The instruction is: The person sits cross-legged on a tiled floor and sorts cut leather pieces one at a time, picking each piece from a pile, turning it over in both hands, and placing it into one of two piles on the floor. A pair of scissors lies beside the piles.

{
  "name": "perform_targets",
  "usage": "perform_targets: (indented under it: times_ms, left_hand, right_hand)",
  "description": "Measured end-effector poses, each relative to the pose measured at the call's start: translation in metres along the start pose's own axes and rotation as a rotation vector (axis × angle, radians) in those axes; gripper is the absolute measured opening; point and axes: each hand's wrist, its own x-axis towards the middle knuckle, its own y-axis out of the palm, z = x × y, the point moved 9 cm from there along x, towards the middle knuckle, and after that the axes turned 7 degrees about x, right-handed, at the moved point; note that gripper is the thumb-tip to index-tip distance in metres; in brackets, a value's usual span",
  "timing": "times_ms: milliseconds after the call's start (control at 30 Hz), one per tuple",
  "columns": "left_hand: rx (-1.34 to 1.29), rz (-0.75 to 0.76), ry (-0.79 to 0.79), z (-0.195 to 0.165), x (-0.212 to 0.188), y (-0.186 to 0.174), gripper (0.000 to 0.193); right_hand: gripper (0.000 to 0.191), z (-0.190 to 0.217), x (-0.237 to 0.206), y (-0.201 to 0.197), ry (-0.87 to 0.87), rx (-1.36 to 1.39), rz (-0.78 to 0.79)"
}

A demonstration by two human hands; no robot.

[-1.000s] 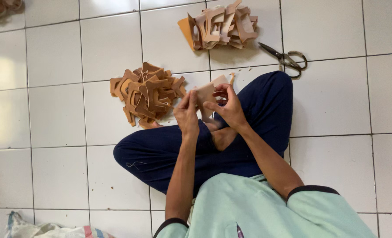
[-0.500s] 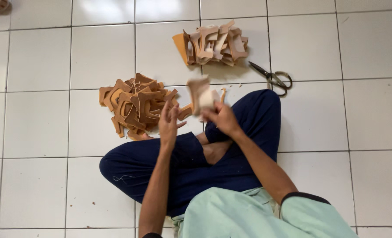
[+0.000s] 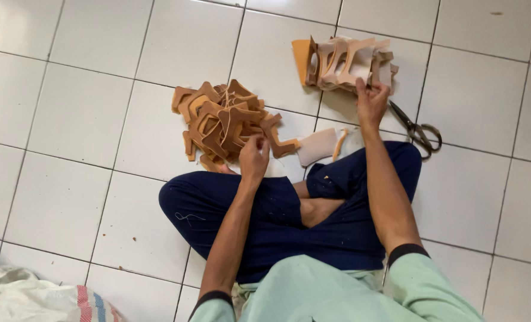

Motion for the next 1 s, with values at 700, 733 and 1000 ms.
perform_targets:
  times_ms: [700,733,1000]
  left_hand:
    - [-0.728,0.219,-0.270,-0.066,-0.033,-0.003,0.031]
    - [-0.830,0.278,-0.315,-0.067,-0.037,0.000,0.034]
    - [-1.183,0.567,-0.354,-0.109,-0.065,0.016,0.045]
  right_hand:
    - [0.026,0.041,-0.161,0.034,-0.097,0.186,0.638]
    - [0.026,0.037,-0.161,0.033,-0.031,0.232,0.649]
    - [0.027,-0.001,-0.167,0.023,0.330,0.591,0.781]
